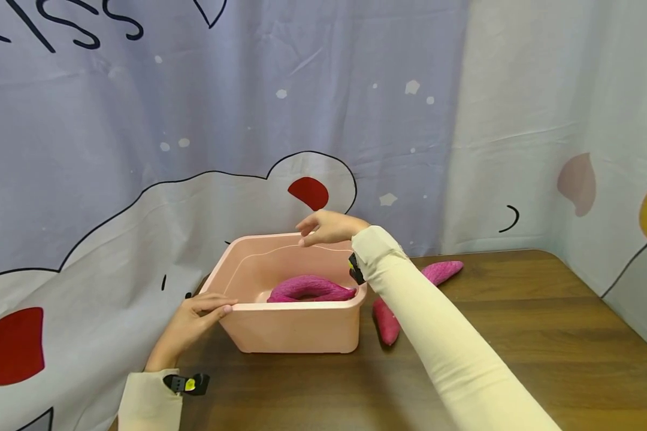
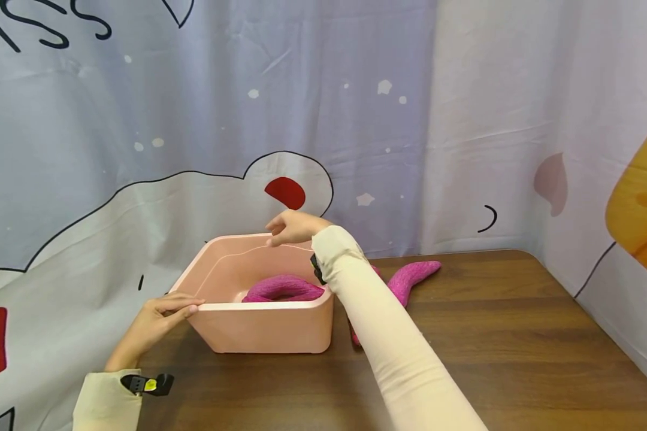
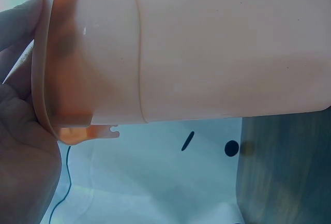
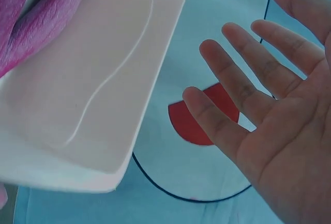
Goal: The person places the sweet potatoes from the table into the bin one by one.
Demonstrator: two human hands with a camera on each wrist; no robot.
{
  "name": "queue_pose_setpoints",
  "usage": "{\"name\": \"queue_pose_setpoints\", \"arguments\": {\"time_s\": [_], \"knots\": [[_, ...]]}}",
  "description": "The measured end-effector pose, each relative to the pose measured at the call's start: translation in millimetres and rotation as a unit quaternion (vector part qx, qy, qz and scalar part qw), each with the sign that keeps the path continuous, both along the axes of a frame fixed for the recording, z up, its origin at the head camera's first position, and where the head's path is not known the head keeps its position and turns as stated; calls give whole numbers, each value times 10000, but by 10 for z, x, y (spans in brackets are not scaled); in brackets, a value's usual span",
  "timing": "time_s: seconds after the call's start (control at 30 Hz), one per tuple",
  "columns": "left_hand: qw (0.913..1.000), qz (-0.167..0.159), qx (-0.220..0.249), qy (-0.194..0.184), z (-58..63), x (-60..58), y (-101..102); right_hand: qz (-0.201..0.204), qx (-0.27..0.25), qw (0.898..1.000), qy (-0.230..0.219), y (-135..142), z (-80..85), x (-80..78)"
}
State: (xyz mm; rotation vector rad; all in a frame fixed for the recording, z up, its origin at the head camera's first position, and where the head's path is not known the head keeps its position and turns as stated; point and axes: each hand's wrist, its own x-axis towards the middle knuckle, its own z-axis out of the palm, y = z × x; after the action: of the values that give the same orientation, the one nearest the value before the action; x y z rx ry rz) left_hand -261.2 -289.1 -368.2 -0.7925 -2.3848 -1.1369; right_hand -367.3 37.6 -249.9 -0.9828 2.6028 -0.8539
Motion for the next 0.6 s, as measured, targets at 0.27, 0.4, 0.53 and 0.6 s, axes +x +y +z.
{"name": "queue_pose_setpoints", "arguments": {"time_s": [0.27, 0.4, 0.53, 0.6], "knots": [[10000, 28, -48, 63, 69, 47, 50, -218, -42, 9998, -4, 200, 60, -11], [10000, -19, -12, 80, 28, 1, -3, -296, -15, 9995, 87, 315, 66, -28], [9999, -4, -51, 95, 113, 76, 47, -352, 44, 9992, 187, 436, 57, -48], [9999, 0, -90, 116, 185, 137, 87, -381, 27, 9991, 180, 498, 50, -60]]}}
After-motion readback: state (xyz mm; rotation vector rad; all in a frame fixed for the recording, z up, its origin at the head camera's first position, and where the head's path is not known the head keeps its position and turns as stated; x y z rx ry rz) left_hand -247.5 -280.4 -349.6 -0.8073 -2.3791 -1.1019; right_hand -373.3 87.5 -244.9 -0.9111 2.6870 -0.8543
